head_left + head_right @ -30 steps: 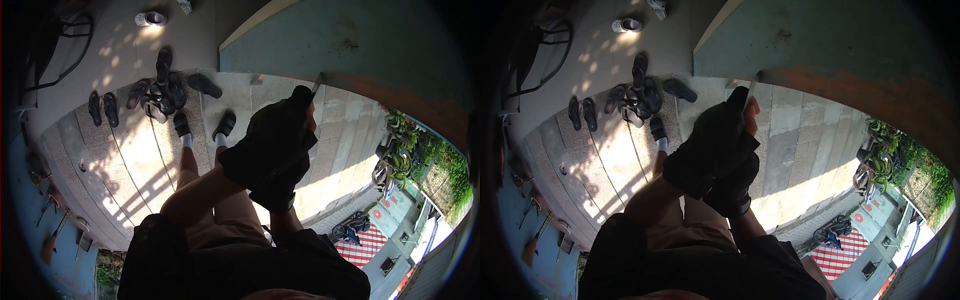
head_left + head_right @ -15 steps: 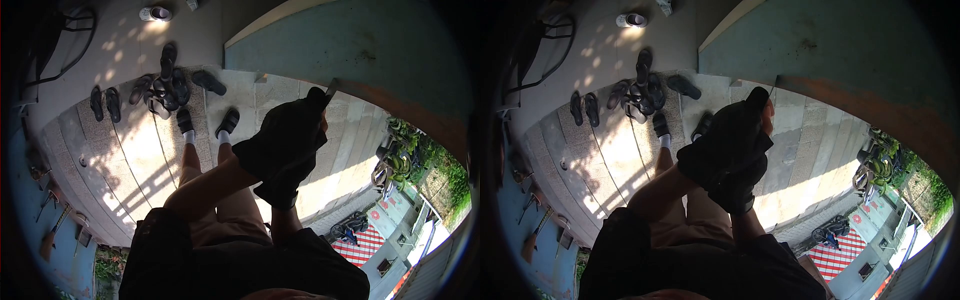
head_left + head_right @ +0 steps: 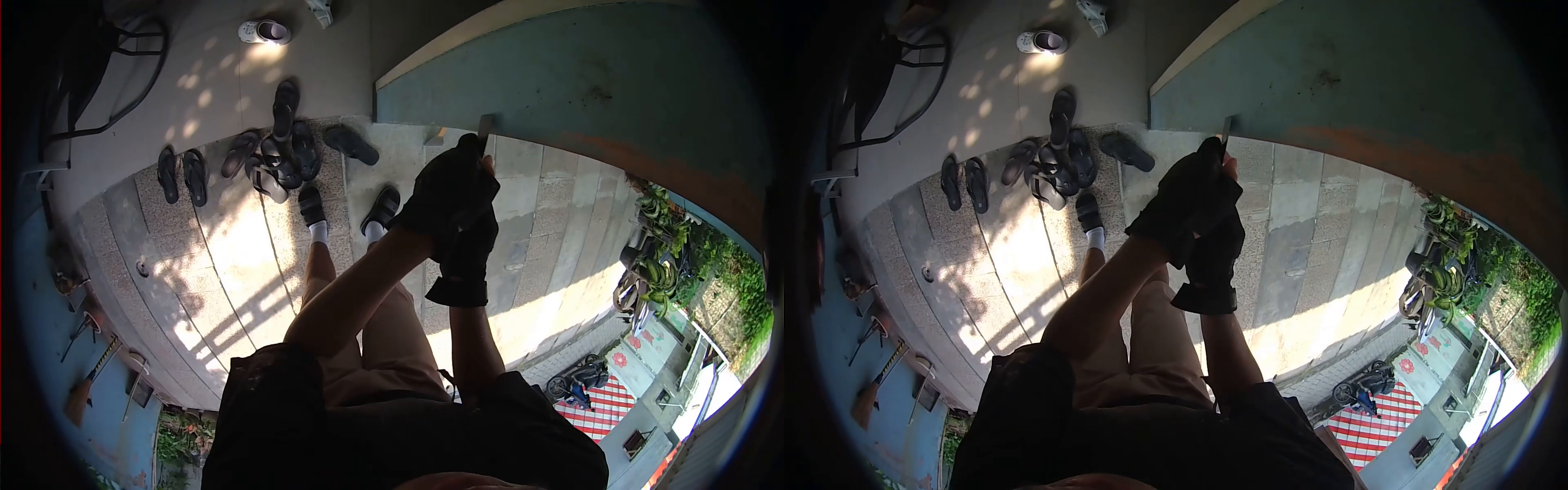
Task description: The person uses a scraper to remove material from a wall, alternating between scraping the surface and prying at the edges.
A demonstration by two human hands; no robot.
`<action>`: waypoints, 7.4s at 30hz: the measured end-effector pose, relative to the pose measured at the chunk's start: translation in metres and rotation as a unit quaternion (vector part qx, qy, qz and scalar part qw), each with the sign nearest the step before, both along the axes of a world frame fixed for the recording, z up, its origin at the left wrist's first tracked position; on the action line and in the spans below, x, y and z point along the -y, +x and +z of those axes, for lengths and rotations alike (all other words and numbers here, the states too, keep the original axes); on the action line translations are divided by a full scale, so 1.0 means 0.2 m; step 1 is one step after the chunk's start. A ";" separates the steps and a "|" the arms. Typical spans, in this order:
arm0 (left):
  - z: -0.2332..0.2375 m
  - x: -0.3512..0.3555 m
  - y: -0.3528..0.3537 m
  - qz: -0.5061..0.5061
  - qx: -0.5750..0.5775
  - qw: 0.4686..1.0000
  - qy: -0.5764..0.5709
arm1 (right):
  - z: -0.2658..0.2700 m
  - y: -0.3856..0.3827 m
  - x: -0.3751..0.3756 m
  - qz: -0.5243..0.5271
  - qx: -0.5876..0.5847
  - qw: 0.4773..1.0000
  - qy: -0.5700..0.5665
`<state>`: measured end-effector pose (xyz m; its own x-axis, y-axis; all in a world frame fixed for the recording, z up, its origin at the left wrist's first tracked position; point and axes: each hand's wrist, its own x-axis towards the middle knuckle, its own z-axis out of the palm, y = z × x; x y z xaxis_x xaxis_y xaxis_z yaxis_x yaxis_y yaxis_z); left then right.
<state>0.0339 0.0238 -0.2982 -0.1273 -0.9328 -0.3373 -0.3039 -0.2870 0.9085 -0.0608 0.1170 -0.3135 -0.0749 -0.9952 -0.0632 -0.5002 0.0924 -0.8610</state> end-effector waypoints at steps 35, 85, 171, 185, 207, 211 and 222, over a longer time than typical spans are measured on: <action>0.44 0.02 0.04 0.062 0.025 0.994 -0.089 | 0.36 0.01 0.00 0.005 0.000 0.998 -0.056; 0.52 -0.03 0.00 -0.001 0.114 0.977 -0.181 | 0.34 -0.02 -0.05 -0.068 -0.078 0.994 0.025; -0.39 -0.06 -0.06 0.019 0.104 0.976 -0.191 | -0.07 0.00 0.11 0.020 -0.090 0.988 0.126; 0.02 -0.61 0.62 -0.098 -0.142 0.981 0.085 | 0.37 0.03 -0.22 0.088 -0.138 0.983 0.081; 0.75 -1.03 0.42 -0.234 -0.152 0.960 -0.030 | 1.02 0.09 -0.88 0.005 0.056 0.995 -0.082; 0.81 -1.18 0.39 -0.188 -0.218 0.957 -0.020 | 1.13 -0.02 -0.97 -0.006 0.103 0.994 -0.033; 0.72 -1.18 0.37 -0.147 -0.236 0.961 -0.004 | 1.10 0.03 -0.96 -0.044 0.212 0.976 0.020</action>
<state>0.1082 0.2600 -0.1552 -0.5231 -0.8349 -0.1709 0.0751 -0.2449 0.9666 -0.0556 0.3086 -0.0940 -0.1191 -0.9821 -0.1456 -0.0884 0.1566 -0.9837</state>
